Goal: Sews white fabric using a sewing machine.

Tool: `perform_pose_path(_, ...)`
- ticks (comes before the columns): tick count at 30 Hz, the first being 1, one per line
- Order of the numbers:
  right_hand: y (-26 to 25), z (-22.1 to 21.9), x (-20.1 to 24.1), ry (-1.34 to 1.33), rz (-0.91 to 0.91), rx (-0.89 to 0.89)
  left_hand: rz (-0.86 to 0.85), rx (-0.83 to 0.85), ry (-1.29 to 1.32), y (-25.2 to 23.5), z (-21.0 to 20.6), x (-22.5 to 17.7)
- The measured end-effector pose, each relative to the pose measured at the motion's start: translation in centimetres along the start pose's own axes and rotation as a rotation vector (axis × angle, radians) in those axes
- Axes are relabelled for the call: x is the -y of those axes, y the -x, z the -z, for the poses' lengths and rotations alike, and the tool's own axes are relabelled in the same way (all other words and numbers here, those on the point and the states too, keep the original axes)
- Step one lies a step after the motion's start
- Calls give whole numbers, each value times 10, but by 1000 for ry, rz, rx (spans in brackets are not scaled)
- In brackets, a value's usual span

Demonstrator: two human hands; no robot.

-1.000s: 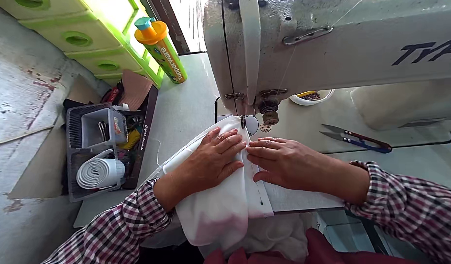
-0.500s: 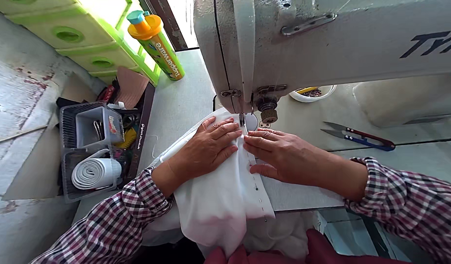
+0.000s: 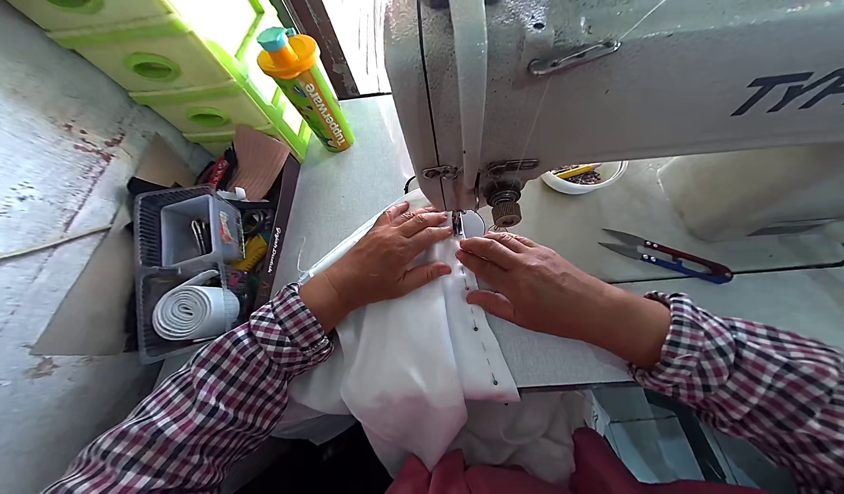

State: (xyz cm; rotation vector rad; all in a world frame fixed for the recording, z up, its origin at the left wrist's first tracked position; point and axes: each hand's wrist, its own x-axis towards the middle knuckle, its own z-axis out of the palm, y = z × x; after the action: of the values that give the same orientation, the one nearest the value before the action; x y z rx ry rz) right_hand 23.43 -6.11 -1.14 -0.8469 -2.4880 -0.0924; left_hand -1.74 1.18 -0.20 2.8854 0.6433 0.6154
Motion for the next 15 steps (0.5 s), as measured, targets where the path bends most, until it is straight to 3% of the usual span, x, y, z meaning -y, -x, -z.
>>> perform_pose_path(5,7,6,3,-55,81,39,-29,21,-35,0,7,-9)
perform_pose_path(11,12,13,6,-118,47,131,135,6,-55,13,1,-71)
perform_pose_path(15,13,14,8,-125,53,131,125,-18,-63,27,-12,-69)
